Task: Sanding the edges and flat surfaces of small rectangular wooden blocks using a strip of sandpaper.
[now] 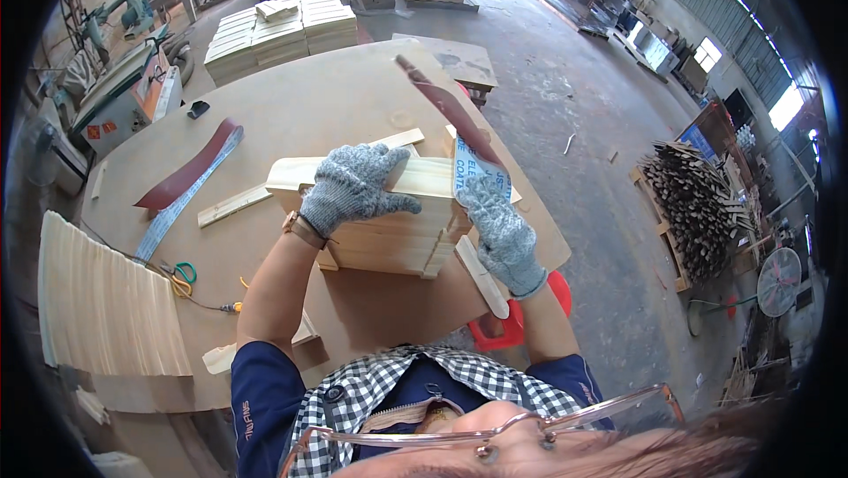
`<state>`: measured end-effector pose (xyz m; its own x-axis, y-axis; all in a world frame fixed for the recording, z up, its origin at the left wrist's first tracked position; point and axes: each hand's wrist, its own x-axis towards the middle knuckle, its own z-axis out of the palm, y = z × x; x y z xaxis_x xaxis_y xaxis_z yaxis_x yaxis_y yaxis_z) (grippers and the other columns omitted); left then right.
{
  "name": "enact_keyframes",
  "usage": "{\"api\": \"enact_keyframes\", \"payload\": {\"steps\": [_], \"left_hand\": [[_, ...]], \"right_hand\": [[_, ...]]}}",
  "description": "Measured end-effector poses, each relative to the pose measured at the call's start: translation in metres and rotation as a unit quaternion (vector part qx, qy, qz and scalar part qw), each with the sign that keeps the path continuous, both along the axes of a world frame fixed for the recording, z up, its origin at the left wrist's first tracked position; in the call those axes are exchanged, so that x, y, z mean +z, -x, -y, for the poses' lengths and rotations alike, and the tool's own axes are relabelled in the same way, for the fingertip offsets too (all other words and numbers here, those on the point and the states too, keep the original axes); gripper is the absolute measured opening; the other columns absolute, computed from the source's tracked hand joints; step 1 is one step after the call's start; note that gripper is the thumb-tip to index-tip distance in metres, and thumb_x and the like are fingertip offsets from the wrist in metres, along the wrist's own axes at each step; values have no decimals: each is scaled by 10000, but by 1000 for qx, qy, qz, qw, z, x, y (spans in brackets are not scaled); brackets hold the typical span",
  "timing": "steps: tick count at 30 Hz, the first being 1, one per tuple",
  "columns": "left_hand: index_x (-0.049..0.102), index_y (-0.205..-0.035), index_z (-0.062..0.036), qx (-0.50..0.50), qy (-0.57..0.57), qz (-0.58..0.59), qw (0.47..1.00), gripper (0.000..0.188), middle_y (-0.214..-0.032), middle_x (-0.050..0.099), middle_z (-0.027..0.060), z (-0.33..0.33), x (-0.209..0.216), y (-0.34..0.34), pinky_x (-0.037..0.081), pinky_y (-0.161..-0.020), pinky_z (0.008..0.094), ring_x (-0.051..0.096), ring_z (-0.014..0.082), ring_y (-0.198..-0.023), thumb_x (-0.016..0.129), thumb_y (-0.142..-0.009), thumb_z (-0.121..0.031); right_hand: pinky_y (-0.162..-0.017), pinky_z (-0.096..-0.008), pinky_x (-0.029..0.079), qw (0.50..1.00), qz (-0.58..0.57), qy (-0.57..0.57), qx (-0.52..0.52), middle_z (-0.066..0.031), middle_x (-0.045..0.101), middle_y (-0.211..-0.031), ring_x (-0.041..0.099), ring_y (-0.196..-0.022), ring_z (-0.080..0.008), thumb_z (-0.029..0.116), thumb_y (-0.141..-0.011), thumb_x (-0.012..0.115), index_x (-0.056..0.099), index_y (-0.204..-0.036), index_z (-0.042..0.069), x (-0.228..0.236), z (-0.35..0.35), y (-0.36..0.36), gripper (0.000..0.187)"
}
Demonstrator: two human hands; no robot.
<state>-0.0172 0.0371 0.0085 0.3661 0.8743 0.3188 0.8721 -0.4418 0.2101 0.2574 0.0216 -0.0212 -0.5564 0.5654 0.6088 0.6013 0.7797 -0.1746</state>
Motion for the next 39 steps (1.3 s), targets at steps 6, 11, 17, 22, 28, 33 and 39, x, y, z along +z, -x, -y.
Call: {"api": "enact_keyframes", "payload": {"steps": [6,11,17,22,28,33,39], "left_hand": [[567,-1242,-81,-12,4,-3,1000,792,-1098,640,160,5,6,0,493,-841,455,632,360,-937,677,-725,-670],[582,-1206,-84,-1,4,-11,1000,768,-1061,637,145,3,7,-5,489,-837,458,627,344,-950,676,-723,-674],[592,-1163,-67,27,35,-19,999,768,-1051,641,146,6,5,-2,490,-836,453,627,345,-954,675,-713,-683],[608,-1124,-39,-37,-71,53,995,746,-958,653,169,2,-6,-6,503,-803,447,638,358,-895,666,-724,-667],[610,-1089,-39,-13,-57,30,998,699,-941,654,173,3,-6,-8,503,-786,452,644,348,-866,673,-730,-635],[610,-1069,-58,0,-61,5,998,640,-917,650,174,4,-6,-8,494,-782,435,639,336,-840,696,-719,-586],[578,-1121,-32,13,-151,45,987,667,-985,629,177,13,-22,-16,474,-818,444,615,322,-919,672,-749,-578]], "right_hand": [[-1046,-418,432,999,-2,35,39,-183,556,-1334,528,-1242,-358,14,-817,634,525,-1351,72,-9,-73,2,547],[-1061,-396,408,986,-44,131,93,-176,514,-1382,476,-1289,-333,47,-893,599,483,-1379,39,8,-81,9,499],[-996,-405,460,993,95,-48,-58,-185,560,-1322,549,-1202,-345,20,-860,559,533,-1324,29,-38,-5,-19,464],[-964,-420,479,985,151,-41,-68,-189,570,-1308,575,-1164,-351,32,-845,568,538,-1319,30,-31,24,-46,475],[-922,-439,501,985,160,-54,-22,-194,594,-1262,609,-1102,-358,53,-833,576,555,-1298,27,10,-43,-17,466],[-844,-458,512,980,171,64,-74,-192,659,-1054,642,-954,-358,141,-843,592,621,-1172,68,52,-58,39,339],[-867,-450,497,991,91,99,-24,-161,677,-992,626,-988,-336,177,-881,515,678,-1107,158,91,-85,81,279]]}}
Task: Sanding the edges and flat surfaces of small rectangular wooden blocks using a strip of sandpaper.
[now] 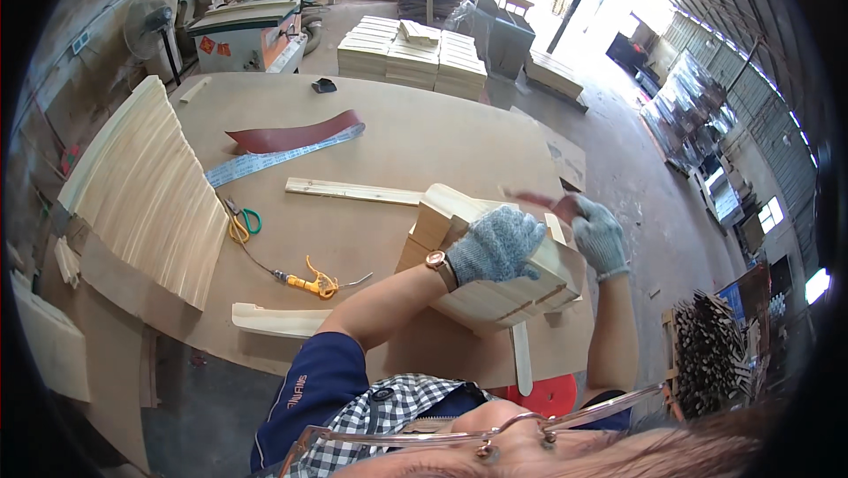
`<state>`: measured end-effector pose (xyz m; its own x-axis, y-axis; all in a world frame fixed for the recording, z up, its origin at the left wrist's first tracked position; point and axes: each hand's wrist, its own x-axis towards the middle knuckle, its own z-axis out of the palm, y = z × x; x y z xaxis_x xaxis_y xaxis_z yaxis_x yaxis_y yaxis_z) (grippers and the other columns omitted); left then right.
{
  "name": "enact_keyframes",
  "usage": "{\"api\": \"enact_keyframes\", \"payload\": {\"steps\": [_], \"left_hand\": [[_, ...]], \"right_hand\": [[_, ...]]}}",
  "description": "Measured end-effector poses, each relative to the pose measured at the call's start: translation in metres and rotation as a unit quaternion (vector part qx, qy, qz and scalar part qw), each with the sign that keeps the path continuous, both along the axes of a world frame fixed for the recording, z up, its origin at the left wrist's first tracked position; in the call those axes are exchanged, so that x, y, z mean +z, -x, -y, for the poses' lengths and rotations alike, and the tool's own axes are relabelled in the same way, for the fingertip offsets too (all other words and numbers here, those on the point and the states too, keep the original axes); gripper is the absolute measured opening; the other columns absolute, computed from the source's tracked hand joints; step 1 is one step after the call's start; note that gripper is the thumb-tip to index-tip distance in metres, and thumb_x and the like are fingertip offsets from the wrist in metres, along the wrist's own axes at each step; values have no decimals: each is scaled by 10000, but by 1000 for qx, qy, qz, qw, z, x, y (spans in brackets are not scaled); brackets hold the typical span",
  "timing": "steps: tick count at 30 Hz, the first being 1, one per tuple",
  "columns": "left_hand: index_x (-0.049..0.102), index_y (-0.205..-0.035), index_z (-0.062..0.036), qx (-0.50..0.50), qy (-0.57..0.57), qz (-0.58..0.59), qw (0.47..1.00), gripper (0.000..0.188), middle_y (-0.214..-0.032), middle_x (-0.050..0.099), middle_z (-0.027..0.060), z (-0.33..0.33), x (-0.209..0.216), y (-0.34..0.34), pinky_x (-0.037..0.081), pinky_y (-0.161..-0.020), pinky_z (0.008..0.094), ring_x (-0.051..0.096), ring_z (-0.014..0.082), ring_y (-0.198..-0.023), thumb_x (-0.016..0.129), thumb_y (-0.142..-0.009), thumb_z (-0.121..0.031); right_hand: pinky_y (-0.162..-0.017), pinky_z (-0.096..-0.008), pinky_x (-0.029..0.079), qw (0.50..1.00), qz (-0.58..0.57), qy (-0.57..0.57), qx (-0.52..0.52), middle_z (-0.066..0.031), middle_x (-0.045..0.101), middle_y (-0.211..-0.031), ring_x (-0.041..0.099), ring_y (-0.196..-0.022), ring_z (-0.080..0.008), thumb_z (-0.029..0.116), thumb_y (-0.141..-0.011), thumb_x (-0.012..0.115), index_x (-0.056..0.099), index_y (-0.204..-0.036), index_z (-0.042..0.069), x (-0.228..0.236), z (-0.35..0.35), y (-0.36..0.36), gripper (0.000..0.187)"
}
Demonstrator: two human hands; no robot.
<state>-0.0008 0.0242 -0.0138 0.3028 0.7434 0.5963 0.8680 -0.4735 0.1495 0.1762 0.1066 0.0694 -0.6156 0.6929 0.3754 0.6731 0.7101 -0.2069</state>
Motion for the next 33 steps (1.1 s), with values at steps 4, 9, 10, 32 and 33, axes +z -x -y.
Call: {"api": "enact_keyframes", "payload": {"steps": [4,9,10,32,33], "left_hand": [[531,-1254,-62,0,14,3,1000,683,-1136,600,172,-6,-20,4,432,-929,449,579,331,-1048,607,-809,-576],[516,-1302,-104,-40,203,-33,978,522,-1218,579,153,13,36,4,403,-1008,428,555,314,-1141,494,-909,-447],[631,-925,-87,-41,-23,4,999,315,-833,687,84,3,14,3,525,-764,365,694,255,-796,672,-769,-357],[629,-1021,-124,-76,-41,-63,994,326,-902,647,107,-6,15,7,488,-771,397,632,274,-843,682,-796,-354],[640,-961,-128,-86,-14,-83,993,283,-835,653,97,-10,20,9,492,-756,395,635,278,-796,680,-797,-356]], "right_hand": [[-882,-423,511,994,-5,16,106,-180,677,-1048,650,-966,-350,134,-873,515,692,-1148,192,-12,7,91,332],[-796,-441,545,979,37,-46,196,-158,694,-971,676,-879,-333,134,-841,559,706,-1019,128,-58,37,174,231],[-796,-430,543,963,63,-74,250,-153,685,-988,672,-900,-319,114,-835,553,694,-1012,110,-62,42,179,227],[-873,-330,508,992,-103,-36,-64,-151,687,-1100,665,-985,-246,-47,-838,516,643,-1224,77,-24,21,-85,425],[-873,-330,508,991,-107,-35,-76,-151,687,-1100,665,-985,-246,-47,-838,516,643,-1224,77,-34,22,-93,425]]}}
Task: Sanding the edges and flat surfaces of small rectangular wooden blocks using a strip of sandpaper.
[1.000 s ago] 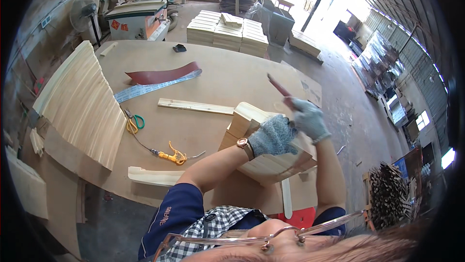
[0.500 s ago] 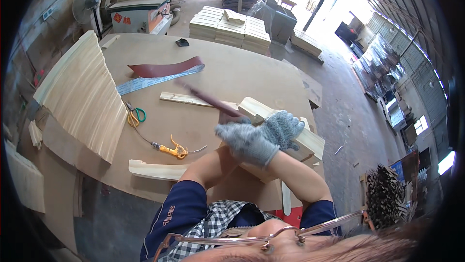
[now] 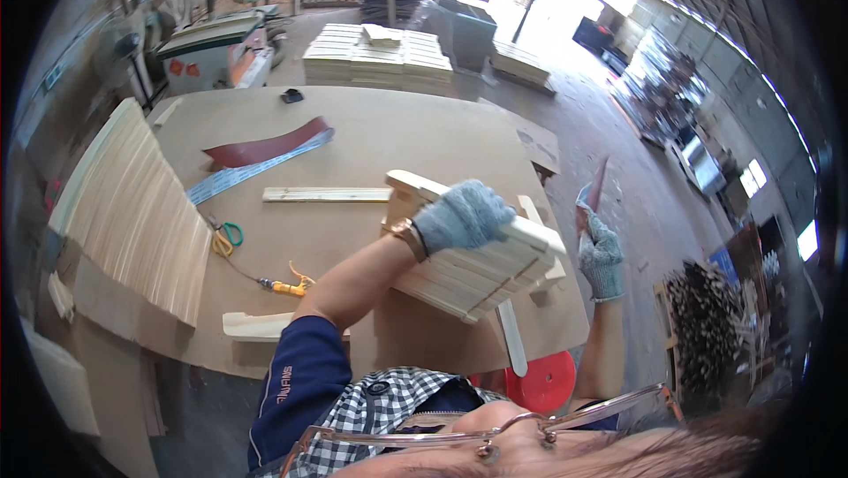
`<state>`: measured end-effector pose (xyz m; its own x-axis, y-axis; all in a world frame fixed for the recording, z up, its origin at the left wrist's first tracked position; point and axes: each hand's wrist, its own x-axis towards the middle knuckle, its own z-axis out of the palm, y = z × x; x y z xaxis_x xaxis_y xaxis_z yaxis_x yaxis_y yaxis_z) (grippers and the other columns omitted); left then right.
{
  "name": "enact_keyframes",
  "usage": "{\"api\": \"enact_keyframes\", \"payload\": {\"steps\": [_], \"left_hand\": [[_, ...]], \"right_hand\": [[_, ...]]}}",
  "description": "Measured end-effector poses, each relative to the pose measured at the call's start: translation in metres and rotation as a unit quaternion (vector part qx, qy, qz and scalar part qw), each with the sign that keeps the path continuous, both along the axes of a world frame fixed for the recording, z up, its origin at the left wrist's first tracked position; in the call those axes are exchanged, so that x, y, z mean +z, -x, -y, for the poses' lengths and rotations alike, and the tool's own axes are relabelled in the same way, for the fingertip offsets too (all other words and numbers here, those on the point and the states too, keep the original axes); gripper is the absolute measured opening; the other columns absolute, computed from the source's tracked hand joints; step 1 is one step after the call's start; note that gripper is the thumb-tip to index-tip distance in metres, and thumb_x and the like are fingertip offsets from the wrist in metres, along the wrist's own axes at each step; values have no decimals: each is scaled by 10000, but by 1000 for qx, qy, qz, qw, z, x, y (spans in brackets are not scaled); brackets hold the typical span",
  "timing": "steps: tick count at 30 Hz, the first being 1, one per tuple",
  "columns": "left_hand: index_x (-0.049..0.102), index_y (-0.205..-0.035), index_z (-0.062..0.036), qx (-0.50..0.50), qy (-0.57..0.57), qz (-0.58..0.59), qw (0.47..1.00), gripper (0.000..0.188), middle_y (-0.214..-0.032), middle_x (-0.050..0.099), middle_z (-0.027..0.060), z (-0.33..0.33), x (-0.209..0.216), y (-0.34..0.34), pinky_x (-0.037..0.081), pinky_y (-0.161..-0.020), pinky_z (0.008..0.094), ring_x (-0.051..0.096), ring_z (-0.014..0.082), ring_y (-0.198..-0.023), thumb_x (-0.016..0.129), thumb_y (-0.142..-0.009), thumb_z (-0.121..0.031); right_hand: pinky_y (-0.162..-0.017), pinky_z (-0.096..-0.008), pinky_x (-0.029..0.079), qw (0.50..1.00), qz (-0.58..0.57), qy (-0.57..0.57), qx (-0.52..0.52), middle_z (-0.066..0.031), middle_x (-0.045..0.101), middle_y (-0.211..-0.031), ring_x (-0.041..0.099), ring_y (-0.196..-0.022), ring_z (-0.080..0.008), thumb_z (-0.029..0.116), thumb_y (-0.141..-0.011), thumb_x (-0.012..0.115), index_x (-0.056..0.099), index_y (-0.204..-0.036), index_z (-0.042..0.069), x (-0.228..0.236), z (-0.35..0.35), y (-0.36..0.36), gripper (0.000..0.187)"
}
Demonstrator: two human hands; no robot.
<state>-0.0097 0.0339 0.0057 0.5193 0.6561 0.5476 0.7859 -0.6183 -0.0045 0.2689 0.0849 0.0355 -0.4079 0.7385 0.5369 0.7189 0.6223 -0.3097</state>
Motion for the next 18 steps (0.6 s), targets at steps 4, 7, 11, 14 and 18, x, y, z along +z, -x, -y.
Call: {"api": "enact_keyframes", "payload": {"steps": [4,7,11,14,18], "left_hand": [[671,-906,-119,0,105,-10,994,255,-809,653,126,-4,38,3,515,-728,421,647,301,-797,641,-850,-366],[670,-955,-116,5,213,-26,977,307,-884,658,145,-21,35,6,513,-772,437,646,325,-854,609,-879,-407],[620,-1121,-96,24,129,-24,991,458,-1019,651,148,-26,10,-3,494,-844,459,629,340,-968,560,-906,-496],[539,-1286,-87,33,154,30,987,697,-1086,642,160,-16,4,-9,482,-873,472,614,347,-1011,588,-842,-622],[540,-1279,-87,36,86,-1,996,875,-1074,637,164,-5,3,-11,485,-860,460,622,339,-987,656,-696,-729]], "right_hand": [[-904,-283,488,972,-214,94,31,-78,696,-1061,629,-990,-146,-3,-882,500,632,-1223,17,-54,1,-39,366],[-888,-289,500,955,-274,109,43,-94,702,-1077,641,-989,-152,3,-880,529,627,-1223,9,-74,3,-31,356],[-860,-341,516,977,-211,29,-28,-183,696,-1080,678,-972,-237,11,-875,567,615,-1223,-11,-85,7,-25,352],[-841,-383,520,988,-146,-37,-43,-258,670,-1047,680,-952,-344,-6,-855,558,618,-1214,-12,-93,12,-25,364],[-888,-413,510,997,-72,-26,-16,-230,654,-1120,647,-1016,-387,-64,-772,524,580,-1270,17,-83,2,-12,507]]}}
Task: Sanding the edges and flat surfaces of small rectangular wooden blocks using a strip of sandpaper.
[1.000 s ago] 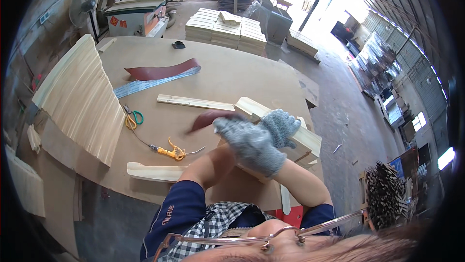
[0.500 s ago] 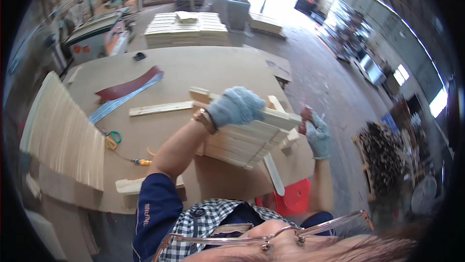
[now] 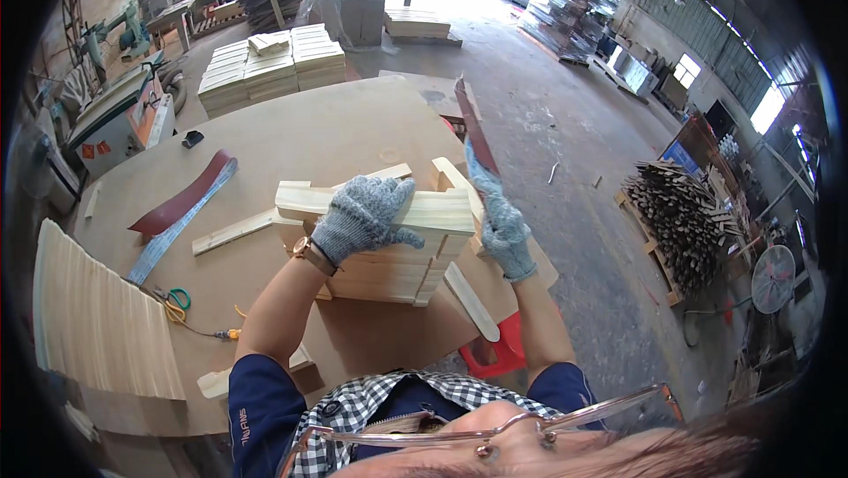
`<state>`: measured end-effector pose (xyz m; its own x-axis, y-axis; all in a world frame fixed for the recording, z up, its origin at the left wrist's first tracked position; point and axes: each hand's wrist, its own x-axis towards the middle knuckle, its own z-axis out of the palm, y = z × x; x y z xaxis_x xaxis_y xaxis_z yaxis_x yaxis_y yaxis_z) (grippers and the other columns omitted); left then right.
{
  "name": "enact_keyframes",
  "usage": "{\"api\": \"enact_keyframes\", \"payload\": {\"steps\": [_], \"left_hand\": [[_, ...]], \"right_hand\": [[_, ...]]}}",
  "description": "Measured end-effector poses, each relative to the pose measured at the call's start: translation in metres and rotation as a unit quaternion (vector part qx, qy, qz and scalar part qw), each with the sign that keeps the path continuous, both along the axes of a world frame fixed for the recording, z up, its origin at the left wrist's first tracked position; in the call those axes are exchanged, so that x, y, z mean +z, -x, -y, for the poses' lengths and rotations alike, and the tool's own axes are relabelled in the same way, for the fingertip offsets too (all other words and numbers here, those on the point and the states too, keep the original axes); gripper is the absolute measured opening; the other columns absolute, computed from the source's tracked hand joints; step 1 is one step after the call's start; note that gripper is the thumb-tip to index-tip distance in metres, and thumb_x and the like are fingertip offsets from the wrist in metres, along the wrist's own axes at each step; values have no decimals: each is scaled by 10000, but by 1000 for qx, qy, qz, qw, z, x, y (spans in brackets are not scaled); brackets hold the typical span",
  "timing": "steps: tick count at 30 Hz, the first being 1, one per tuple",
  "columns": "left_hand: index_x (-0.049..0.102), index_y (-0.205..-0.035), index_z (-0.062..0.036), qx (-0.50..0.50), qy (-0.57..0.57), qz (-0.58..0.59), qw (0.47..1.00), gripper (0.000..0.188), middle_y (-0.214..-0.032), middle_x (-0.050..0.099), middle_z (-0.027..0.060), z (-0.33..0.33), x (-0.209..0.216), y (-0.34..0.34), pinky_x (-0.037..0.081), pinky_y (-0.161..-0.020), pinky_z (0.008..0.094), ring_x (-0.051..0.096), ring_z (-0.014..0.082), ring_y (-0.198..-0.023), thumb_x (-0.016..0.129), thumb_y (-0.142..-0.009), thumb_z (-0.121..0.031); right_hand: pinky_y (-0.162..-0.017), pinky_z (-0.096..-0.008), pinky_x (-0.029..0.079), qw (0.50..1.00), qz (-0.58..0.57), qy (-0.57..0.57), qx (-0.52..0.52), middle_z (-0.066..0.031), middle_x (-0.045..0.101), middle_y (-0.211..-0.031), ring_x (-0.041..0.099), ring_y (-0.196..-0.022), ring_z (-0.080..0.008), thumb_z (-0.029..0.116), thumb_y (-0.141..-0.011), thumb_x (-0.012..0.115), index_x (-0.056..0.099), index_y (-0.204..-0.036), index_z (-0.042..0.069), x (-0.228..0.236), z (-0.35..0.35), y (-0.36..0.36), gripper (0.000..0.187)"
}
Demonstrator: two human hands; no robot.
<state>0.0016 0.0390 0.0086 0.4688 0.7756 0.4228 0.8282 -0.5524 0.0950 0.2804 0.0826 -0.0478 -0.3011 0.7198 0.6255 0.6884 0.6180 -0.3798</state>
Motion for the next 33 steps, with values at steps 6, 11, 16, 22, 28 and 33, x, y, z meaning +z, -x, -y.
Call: {"api": "enact_keyframes", "payload": {"steps": [6,11,16,22,28,33], "left_hand": [[583,-1142,-83,39,53,-16,998,776,-967,631,137,-4,-1,-1,497,-799,440,632,323,-892,652,-706,-721],[594,-1101,-60,21,18,-1,1000,761,-954,627,148,-3,-7,2,504,-787,443,637,319,-877,635,-723,-719],[593,-1083,-57,16,-3,0,1000,728,-913,628,153,-7,-8,-2,506,-774,436,638,316,-865,642,-736,-695],[604,-1024,-67,5,11,24,1000,667,-861,631,138,-12,-12,-1,512,-739,420,643,303,-811,665,-735,-665],[601,-972,-63,6,-5,38,999,629,-838,627,143,-13,-14,-1,515,-718,425,645,308,-791,664,-744,-647],[594,-924,-59,40,-57,40,997,573,-816,615,149,-7,-23,-3,511,-710,429,646,309,-789,660,-772,-608]], "right_hand": [[-1048,-392,440,987,75,-69,128,-173,525,-1380,488,-1304,-320,-101,-740,493,523,-1357,44,13,47,5,634],[-1045,-388,443,981,97,-81,150,-169,557,-1341,508,-1281,-319,-69,-774,544,543,-1334,48,21,27,6,573],[-1035,-388,448,969,145,-38,197,-163,578,-1316,545,-1240,-303,66,-819,639,574,-1294,61,34,-50,12,479],[-952,-395,489,943,241,49,224,-151,633,-1190,598,-1123,-309,61,-830,614,614,-1200,70,60,-60,23,370],[-938,-399,502,941,283,-4,186,-172,627,-1210,618,-1092,-345,17,-758,611,589,-1225,40,80,-15,41,468],[-909,-398,515,945,270,-108,147,-164,638,-1197,633,-1082,-320,8,-670,632,580,-1251,54,77,34,41,585]]}}
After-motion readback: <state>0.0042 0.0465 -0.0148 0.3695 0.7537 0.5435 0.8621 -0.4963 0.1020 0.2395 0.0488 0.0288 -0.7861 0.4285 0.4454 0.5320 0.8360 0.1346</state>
